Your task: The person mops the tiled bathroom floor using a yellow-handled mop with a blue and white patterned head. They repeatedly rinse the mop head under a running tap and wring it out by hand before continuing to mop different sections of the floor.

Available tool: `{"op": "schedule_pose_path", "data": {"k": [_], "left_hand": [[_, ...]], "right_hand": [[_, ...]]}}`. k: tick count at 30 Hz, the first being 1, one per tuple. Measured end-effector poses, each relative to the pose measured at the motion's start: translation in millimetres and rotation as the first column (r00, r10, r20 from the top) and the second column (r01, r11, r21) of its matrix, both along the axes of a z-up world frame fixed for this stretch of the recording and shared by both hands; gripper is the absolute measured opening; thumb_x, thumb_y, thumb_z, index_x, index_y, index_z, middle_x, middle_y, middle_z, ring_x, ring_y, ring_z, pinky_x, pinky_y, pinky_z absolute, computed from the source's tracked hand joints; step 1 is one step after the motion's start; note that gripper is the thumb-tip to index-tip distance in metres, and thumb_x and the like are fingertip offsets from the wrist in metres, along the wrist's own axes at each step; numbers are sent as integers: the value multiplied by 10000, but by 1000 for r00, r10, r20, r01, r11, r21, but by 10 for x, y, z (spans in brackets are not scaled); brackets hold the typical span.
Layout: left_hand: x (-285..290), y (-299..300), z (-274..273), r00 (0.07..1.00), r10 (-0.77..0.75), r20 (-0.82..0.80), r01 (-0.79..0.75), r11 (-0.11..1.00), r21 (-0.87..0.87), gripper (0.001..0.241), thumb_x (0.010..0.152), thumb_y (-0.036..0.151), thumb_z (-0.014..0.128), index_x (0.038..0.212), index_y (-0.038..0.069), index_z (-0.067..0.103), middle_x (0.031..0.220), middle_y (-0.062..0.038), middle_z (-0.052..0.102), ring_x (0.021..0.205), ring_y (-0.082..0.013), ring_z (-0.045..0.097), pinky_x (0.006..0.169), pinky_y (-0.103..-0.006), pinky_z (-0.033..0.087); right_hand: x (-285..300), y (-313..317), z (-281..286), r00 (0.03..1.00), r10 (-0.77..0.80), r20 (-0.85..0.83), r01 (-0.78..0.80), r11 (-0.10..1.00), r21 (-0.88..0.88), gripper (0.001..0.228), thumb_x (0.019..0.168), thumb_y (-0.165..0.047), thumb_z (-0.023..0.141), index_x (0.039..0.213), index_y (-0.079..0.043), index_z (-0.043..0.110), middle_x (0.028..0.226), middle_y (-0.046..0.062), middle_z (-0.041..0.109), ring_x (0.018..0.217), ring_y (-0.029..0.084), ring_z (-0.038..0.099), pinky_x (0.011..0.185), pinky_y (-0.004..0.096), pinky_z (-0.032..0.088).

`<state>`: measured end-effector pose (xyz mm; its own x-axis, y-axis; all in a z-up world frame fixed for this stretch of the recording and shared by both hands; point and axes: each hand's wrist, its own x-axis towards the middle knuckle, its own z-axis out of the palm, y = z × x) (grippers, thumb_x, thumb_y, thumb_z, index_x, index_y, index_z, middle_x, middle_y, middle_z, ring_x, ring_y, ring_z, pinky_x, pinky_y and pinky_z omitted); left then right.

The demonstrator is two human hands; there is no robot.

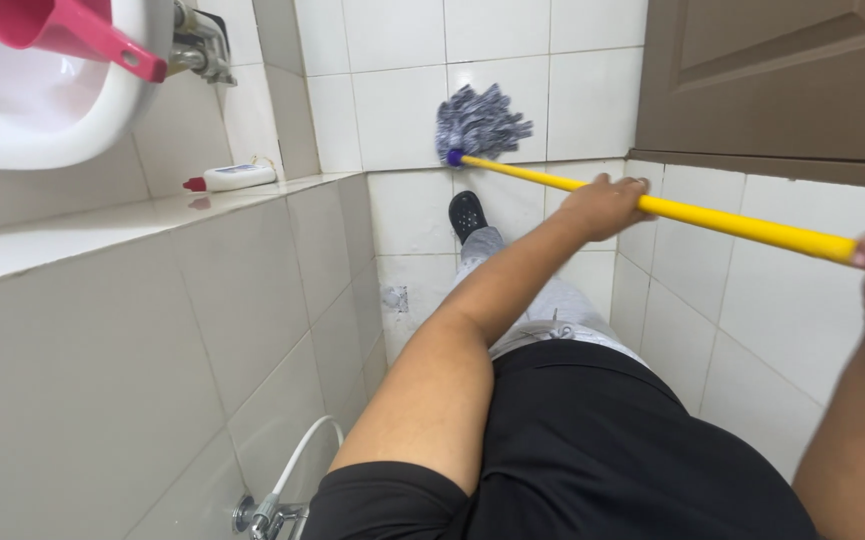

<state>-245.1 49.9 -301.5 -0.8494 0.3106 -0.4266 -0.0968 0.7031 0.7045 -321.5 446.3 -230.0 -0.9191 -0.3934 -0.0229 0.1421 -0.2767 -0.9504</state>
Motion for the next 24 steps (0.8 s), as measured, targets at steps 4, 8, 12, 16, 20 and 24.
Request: {"op": "schedule_pose_path", "data": {"k": [4,8,12,16,20,24], "left_hand": [[232,-603,-280,984,162,69,-155,984,-93,482,967,501,616,1266,123,601,1322,-85,663,1208,-364,613,1013,-483,515],[649,-1208,-455,943,333,-14,-333,940,-70,450,924,423,672,1231,103,596,1235,-128,683,1142,-372,629,957,-492,509],[769,-1385,-297,921,388,-37,-390,914,-112,351,957,366,683,1128,68,610,1125,-156,716,1103,-386,645,931,-495,517],[654,-1064,12,945,323,47,-317,942,-110,414,968,415,672,1126,42,585,1092,-185,703,1104,-362,652,941,-487,527],[395,-356,34,961,247,-126,-247,969,11,457,947,398,668,1166,19,535,1153,-199,676,1082,-395,638,905,-508,526],[52,366,304,992,99,-72,-90,988,128,412,952,409,636,1128,56,518,1161,-173,682,1115,-402,650,1016,-509,489]], "right_hand": [[29,-1603,615,999,44,-8,-45,998,-44,462,1272,-343,420,871,-117,384,539,25,386,514,157,423,633,365,491],[70,-2721,833,978,164,-126,-175,981,-88,396,1206,-233,532,841,-142,411,541,36,412,460,142,442,621,377,539],[185,-3012,1070,969,219,-118,-227,972,-63,363,1168,-163,547,823,-101,454,549,28,445,476,122,488,653,366,566],[242,-2636,1321,970,183,-158,-185,983,2,329,1144,-151,544,829,-92,467,540,36,447,475,141,518,634,375,585],[226,-1935,1800,973,125,-192,-108,989,97,377,1209,-190,502,849,-89,451,556,33,435,467,143,492,678,399,582],[321,-738,1684,955,176,-240,-75,922,380,417,1186,-351,330,820,-166,404,557,-20,400,526,130,463,752,373,529]]}}
